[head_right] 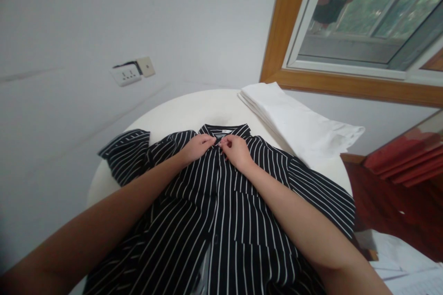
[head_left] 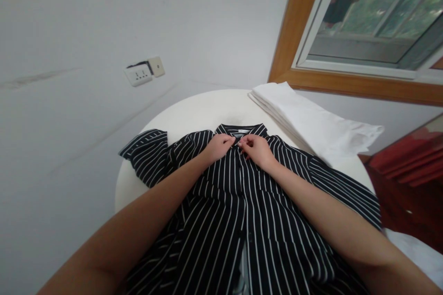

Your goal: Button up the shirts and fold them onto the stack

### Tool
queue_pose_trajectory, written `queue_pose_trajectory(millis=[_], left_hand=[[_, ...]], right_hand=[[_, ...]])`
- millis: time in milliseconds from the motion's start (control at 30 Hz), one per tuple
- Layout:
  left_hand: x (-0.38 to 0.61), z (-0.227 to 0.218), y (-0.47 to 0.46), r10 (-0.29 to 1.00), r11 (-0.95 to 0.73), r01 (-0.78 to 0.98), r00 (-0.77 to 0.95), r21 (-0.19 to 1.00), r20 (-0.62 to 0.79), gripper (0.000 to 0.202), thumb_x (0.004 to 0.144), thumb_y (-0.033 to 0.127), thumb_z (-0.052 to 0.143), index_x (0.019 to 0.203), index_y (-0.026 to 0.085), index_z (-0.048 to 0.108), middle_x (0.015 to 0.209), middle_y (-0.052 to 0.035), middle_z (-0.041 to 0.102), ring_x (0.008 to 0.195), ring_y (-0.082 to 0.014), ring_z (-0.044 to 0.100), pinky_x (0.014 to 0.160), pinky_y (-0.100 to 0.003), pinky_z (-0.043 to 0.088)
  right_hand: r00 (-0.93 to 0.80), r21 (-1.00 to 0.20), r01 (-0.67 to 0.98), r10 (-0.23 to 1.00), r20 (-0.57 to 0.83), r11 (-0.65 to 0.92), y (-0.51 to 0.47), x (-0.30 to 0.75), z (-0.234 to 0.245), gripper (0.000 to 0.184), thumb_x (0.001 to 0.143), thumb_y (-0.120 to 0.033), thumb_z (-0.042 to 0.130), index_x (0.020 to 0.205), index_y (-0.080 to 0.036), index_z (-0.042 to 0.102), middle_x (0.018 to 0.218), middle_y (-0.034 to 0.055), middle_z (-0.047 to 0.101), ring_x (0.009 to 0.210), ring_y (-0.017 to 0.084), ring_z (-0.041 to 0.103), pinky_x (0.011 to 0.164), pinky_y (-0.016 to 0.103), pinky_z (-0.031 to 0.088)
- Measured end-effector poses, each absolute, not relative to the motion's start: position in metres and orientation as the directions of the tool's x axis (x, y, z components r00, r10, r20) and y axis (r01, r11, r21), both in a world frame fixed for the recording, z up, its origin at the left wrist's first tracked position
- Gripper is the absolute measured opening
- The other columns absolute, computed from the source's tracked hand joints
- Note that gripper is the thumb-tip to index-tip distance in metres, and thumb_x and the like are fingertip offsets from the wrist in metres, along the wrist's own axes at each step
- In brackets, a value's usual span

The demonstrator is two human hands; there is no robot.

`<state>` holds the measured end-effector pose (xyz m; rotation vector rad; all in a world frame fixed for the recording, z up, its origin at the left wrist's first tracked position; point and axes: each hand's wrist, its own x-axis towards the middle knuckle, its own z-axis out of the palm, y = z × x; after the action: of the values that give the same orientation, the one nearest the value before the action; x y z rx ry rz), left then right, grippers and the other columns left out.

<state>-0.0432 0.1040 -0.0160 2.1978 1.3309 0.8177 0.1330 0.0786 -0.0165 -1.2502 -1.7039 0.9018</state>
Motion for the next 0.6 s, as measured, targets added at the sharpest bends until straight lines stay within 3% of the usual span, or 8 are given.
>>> queue_pose_trajectory(millis=[67, 200, 433, 600], left_hand=[[-0.040, -0.014, 0.102, 0.893, -0.447, 0.646, 0.361, 0.619, 0.268, 0.042, 0.093, 0.035, 0.042, 0.064, 0.017, 0.066, 0.068, -0.0027, 0.065, 0.069, -0.0156, 0.059, 0.069, -0.028, 0.045], [-0.035, -0.013, 0.098, 0.902, -0.429, 0.613, 0.333, 0.664, 0.275, 0.031, 0.089, 0.034, 0.051, 0.074, 0.017, 0.072, 0.070, -0.0018, 0.069, 0.070, -0.0159, 0.061, 0.069, -0.026, 0.044], [-0.032, -0.022, 0.099, 0.920, -0.391, 0.579, 0.238, 0.716, 0.311, 0.031, 0.089, 0.031, 0.051, 0.072, 0.016, 0.073, 0.074, -0.0036, 0.072, 0.071, -0.0161, 0.061, 0.068, -0.026, 0.045], [-0.030, -0.022, 0.099, 0.927, -0.373, 0.634, 0.215, 0.677, 0.309, 0.032, 0.090, 0.026, 0.050, 0.068, 0.017, 0.072, 0.069, -0.0029, 0.069, 0.069, -0.0157, 0.059, 0.065, -0.026, 0.042]], right_hand=[[-0.163, -0.838, 0.453, 0.953, 0.257, 0.303, 0.078, 0.133, -0.016, 0.008, 0.082, -0.020, 0.058, 0.077, -0.018, 0.064, 0.069, 0.0006, 0.063, 0.060, 0.014, 0.060, 0.054, 0.026, 0.049], [-0.145, -0.723, 0.576, 0.918, 0.369, 0.382, 0.074, 0.130, -0.012, 0.011, 0.080, -0.014, 0.056, 0.073, -0.018, 0.064, 0.074, 0.0019, 0.065, 0.069, 0.015, 0.059, 0.070, 0.029, 0.048], [-0.020, -0.754, 0.605, 0.951, 0.308, 0.257, 0.070, 0.121, -0.012, 0.009, 0.081, -0.024, 0.059, 0.080, -0.020, 0.067, 0.084, 0.0015, 0.068, 0.075, 0.016, 0.061, 0.072, 0.028, 0.047], [-0.012, -0.716, 0.647, 0.943, 0.333, 0.262, 0.067, 0.118, -0.014, 0.010, 0.082, -0.024, 0.058, 0.084, -0.021, 0.067, 0.091, 0.0021, 0.069, 0.080, 0.017, 0.062, 0.074, 0.029, 0.047]])
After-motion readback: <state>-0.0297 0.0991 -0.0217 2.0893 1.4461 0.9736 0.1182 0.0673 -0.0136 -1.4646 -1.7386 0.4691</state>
